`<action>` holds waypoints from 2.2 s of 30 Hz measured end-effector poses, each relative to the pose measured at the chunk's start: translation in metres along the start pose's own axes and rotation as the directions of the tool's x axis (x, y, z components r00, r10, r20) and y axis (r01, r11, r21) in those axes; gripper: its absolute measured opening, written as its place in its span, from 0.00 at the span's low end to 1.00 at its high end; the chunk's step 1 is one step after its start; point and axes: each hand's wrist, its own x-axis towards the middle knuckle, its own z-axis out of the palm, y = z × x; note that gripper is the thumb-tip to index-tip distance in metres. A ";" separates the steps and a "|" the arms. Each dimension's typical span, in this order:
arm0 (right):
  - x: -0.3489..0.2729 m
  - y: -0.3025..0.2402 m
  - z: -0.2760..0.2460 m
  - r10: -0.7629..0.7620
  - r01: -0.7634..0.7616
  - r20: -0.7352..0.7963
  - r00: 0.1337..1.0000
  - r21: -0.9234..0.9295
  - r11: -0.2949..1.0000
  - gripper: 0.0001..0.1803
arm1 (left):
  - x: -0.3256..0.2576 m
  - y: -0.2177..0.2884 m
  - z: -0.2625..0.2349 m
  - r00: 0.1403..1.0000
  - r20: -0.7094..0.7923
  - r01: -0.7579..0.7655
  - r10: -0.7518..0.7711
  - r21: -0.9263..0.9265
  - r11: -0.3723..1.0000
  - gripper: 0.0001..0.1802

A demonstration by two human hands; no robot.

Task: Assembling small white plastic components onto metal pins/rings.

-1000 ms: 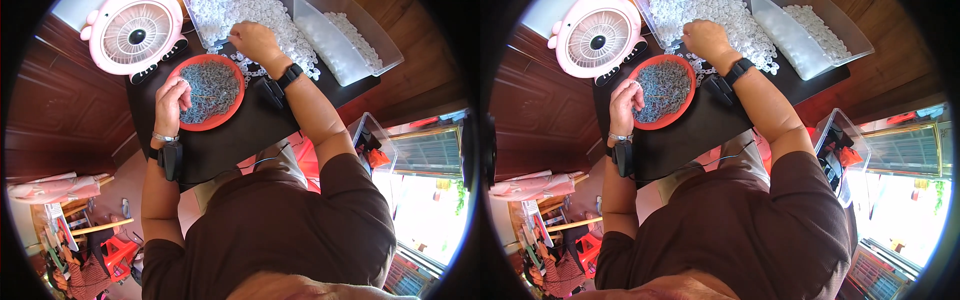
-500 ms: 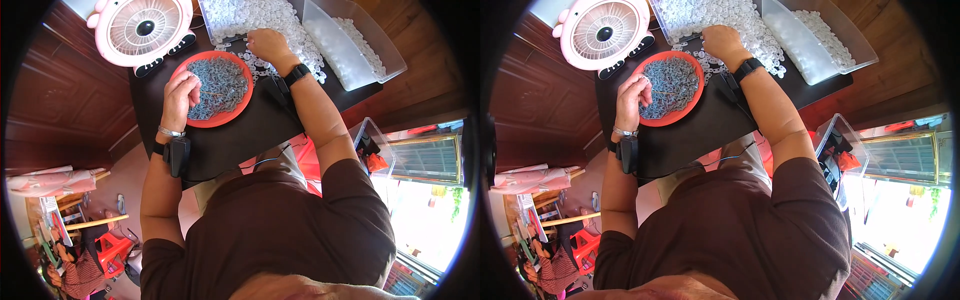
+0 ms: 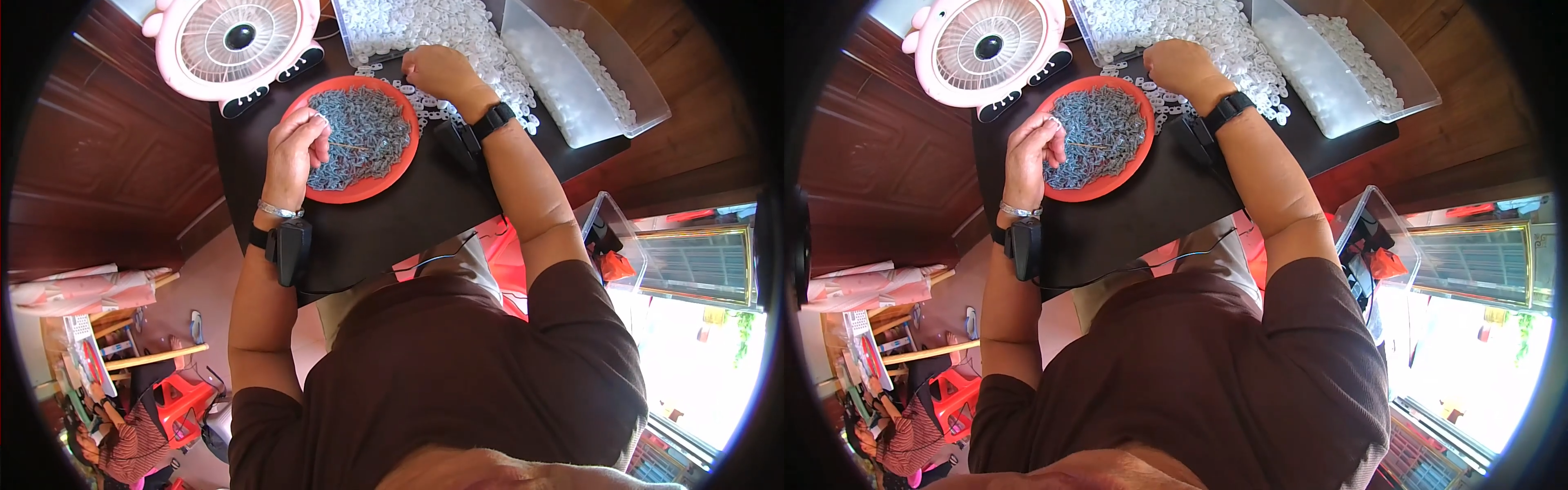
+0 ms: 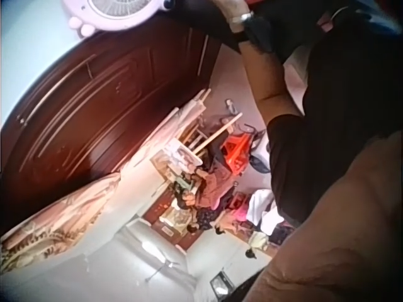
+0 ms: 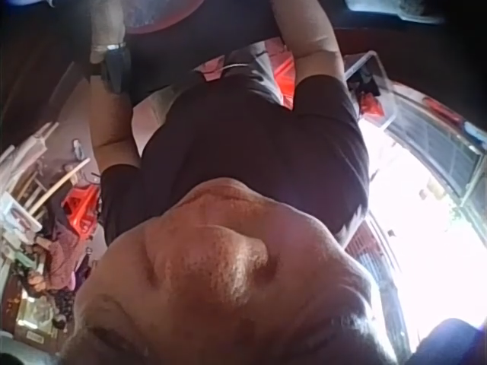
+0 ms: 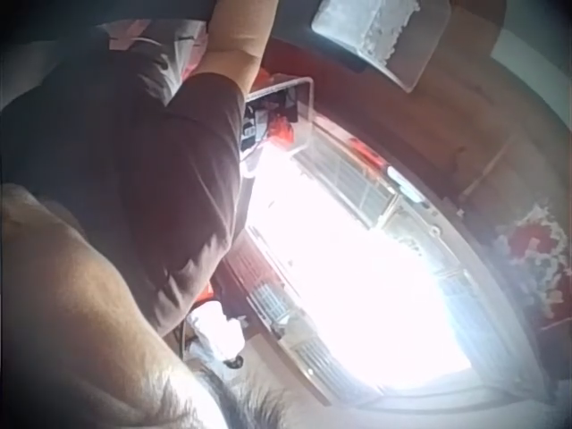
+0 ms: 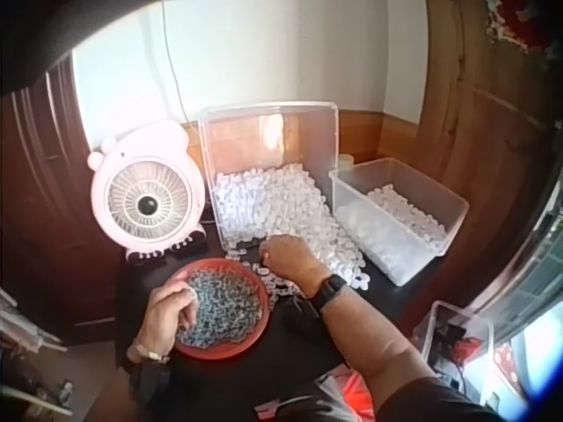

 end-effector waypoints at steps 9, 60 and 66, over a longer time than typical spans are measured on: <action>-0.001 -0.002 0.000 -0.010 0.010 -0.035 0.999 -0.002 1.000 0.08 | 0.001 -0.003 -0.001 1.000 0.002 0.014 -0.014 0.017 1.000 0.12; -0.028 -0.073 -0.008 -0.546 0.543 -0.051 0.836 0.214 0.812 0.06 | 0.004 -0.011 -0.004 0.995 0.010 0.099 -0.099 -0.018 0.995 0.10; -0.028 -0.076 -0.005 -0.545 0.551 -0.092 0.833 0.225 0.804 0.07 | 0.005 -0.011 -0.002 0.990 0.070 0.134 -0.124 -0.163 0.977 0.10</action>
